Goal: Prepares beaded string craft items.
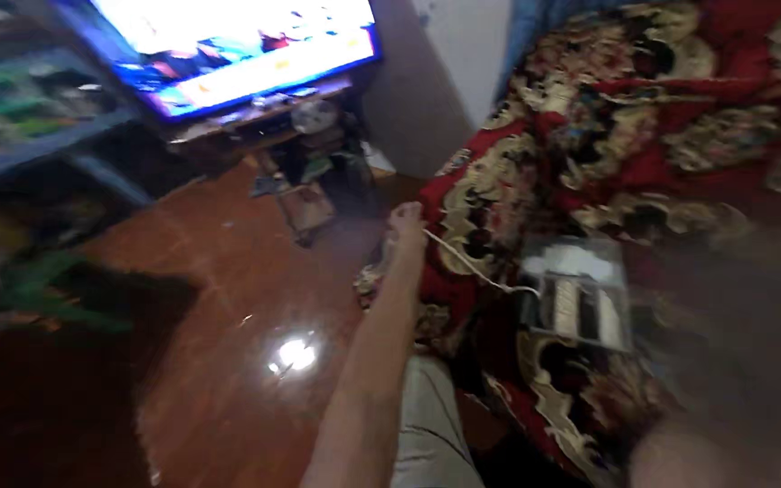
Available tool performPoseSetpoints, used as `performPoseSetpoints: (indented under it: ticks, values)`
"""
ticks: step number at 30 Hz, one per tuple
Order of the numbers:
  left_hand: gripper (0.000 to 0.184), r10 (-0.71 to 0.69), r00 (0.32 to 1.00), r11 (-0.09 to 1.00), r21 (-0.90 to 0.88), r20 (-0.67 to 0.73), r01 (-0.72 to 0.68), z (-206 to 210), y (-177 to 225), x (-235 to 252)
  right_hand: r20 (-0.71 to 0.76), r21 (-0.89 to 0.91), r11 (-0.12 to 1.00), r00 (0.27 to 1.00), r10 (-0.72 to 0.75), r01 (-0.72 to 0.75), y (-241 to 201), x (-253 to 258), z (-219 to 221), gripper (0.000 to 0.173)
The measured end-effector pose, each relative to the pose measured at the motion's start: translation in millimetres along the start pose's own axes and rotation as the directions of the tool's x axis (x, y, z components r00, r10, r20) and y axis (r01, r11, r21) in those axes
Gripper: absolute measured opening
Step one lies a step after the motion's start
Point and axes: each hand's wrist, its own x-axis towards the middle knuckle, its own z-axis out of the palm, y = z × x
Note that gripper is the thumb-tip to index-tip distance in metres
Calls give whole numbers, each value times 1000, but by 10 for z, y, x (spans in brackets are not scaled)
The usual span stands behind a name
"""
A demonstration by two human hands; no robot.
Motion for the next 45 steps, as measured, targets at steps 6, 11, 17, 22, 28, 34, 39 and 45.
performPoseSetpoints:
  ticks: [6, 11, 17, 22, 28, 34, 39, 45]
  values:
    - [25, 93, 996, 976, -201, 16, -88, -180, -619, 892, -202, 154, 987, 979, -14, 46, -96, 157, -341, 22]
    - [12, 24, 1000, 953, -303, -3, -23, -246, -671, 1160, -322, 379, 906, 945, -62, 188, -136, 203, -714, 20]
    - [23, -13, 1000, 882, -472, -17, 3, -220, -568, 1112, -548, 516, 729, 827, -124, 451, -120, 274, -1085, 27]
    - [23, 37, 999, 904, -425, -16, -41, -199, -590, 1069, -311, 150, 968, 939, -148, 202, -143, 165, -494, 23]
    - [19, 89, 996, 904, -421, 13, -75, -243, -660, 1128, 142, -719, 694, 972, 189, -30, 420, 0, 509, 26]
    - [13, 120, 993, 909, -404, 20, -102, -248, -677, 1083, 104, -978, -132, 924, 368, 163, 977, 74, 752, 30]
    - [12, 154, 988, 905, -403, 24, -132, -234, -672, 1044, 85, -935, -307, 953, 291, 177, 1067, 18, 819, 26]
    - [10, 176, 984, 904, -400, 22, -153, -214, -671, 1027, 93, -910, -374, 969, 230, 176, 1084, -57, 917, 21]
